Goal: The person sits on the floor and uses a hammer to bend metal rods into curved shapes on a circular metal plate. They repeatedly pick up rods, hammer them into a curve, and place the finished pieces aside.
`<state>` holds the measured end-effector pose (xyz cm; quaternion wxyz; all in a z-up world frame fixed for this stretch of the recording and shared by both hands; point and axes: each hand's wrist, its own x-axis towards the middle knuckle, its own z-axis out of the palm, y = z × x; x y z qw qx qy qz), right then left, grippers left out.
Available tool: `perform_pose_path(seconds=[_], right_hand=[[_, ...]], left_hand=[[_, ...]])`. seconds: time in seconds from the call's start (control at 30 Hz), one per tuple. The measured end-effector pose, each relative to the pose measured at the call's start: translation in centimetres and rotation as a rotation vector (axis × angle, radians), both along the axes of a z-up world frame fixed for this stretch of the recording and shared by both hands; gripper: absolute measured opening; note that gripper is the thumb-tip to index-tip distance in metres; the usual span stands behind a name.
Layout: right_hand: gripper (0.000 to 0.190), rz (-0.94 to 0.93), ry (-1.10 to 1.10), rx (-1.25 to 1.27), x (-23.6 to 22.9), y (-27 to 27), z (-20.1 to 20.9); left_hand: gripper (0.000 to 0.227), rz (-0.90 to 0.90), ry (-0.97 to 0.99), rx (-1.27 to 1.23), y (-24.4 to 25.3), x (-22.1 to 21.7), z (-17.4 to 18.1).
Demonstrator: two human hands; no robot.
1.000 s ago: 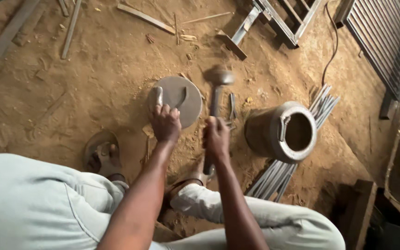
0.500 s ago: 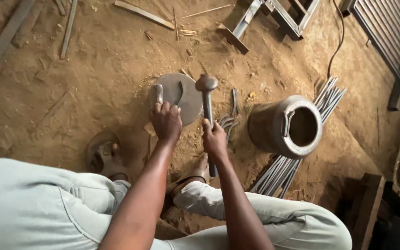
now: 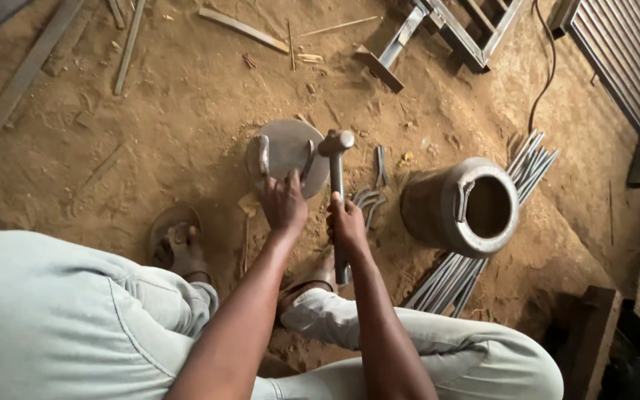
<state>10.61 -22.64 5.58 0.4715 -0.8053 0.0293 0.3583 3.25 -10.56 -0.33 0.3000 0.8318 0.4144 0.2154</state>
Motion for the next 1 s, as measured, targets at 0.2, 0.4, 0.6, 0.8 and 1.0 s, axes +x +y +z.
perform_pose_path(seconds=[0.2, 0.4, 0.6, 0.8, 1.0], right_hand=[[0.044, -0.049, 0.017, 0.057, -0.1, -0.3, 0.1], [0.043, -0.012, 0.02, 0.085, -0.6, 0.1, 0.4], [0.042, -0.044, 0.024, 0.118, -0.6, 0.8, 1.8], [0.041, -0.048, 0.0, 0.128, -0.6, 0.7, 2.4], [0.041, -0.034, 0.0, 0.086, -0.6, 0.8, 1.9]], left_hand=[[0.006, -0.047, 0.04, 0.062, 0.3, -0.5, -0.3], [0.021, -0.074, 0.028, 0.104, 0.7, -0.4, -0.2], [0.016, -0.074, 0.038, 0.052, 1.1, 0.0, -0.3], [0.016, -0.068, 0.024, 0.055, 0.7, 0.0, -0.3], [0.015, -0.017, -0.01, 0.04, 0.9, 0.3, -0.4]])
